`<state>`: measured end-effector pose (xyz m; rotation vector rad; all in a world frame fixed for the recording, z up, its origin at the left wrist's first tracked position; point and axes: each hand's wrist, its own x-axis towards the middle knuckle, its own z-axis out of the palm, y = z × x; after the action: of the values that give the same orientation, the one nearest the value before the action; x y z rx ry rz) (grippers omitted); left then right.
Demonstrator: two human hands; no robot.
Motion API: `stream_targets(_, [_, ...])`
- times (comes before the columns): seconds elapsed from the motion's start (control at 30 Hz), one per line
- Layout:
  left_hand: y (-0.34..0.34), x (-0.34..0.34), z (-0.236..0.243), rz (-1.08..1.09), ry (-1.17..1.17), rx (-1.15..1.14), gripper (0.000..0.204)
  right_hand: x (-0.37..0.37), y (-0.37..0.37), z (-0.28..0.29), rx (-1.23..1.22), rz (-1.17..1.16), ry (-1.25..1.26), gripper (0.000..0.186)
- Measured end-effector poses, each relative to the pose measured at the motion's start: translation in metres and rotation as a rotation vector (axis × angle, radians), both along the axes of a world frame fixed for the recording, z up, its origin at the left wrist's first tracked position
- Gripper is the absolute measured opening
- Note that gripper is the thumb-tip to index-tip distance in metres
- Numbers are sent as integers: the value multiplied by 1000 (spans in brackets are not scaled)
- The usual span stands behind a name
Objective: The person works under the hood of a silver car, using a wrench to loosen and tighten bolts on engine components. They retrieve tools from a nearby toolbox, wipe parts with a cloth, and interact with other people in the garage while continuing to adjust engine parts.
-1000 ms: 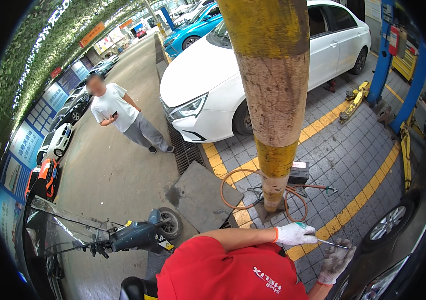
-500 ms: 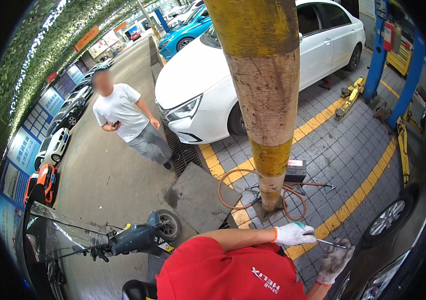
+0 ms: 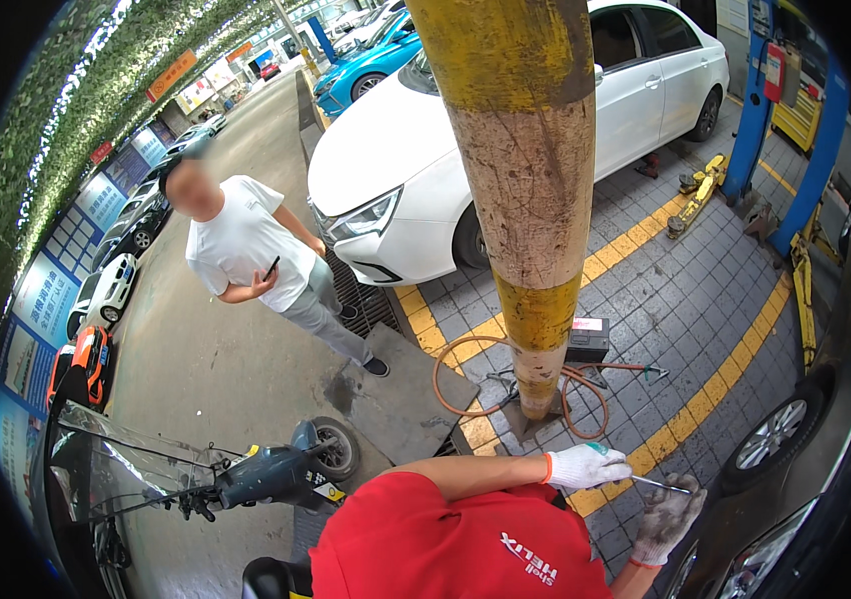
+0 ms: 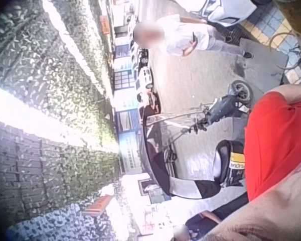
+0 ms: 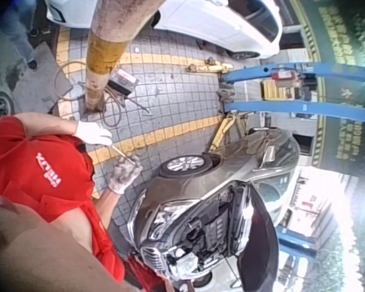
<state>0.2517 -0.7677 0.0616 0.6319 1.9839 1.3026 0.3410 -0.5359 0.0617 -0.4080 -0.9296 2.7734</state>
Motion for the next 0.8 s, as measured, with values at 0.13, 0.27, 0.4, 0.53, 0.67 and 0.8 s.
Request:
stream_targets(0.13, [0,0,3,-7,-17,-6,47,0,3,-8,-10,-12,19,32])
stream_targets(0.27, [-1,2,3,5,11,5,48,2,1,-6,-29,9,28,33])
stream_targets(0.4, [-5,5,7,16,1,-6,48,5,-3,-3,-62,41,35,35])
stream_targets(0.53, [0,0,12,-24,28,-40,47,6,6,-16,-154,-31,53,37])
stream_targets(0.67, [-9,-3,-47,-220,747,29,21,14,-1,-25,-57,-37,74,51])
stream_targets(0.8, [-4,-4,-47,-316,682,16,17,15,3,-4,168,30,8,31])
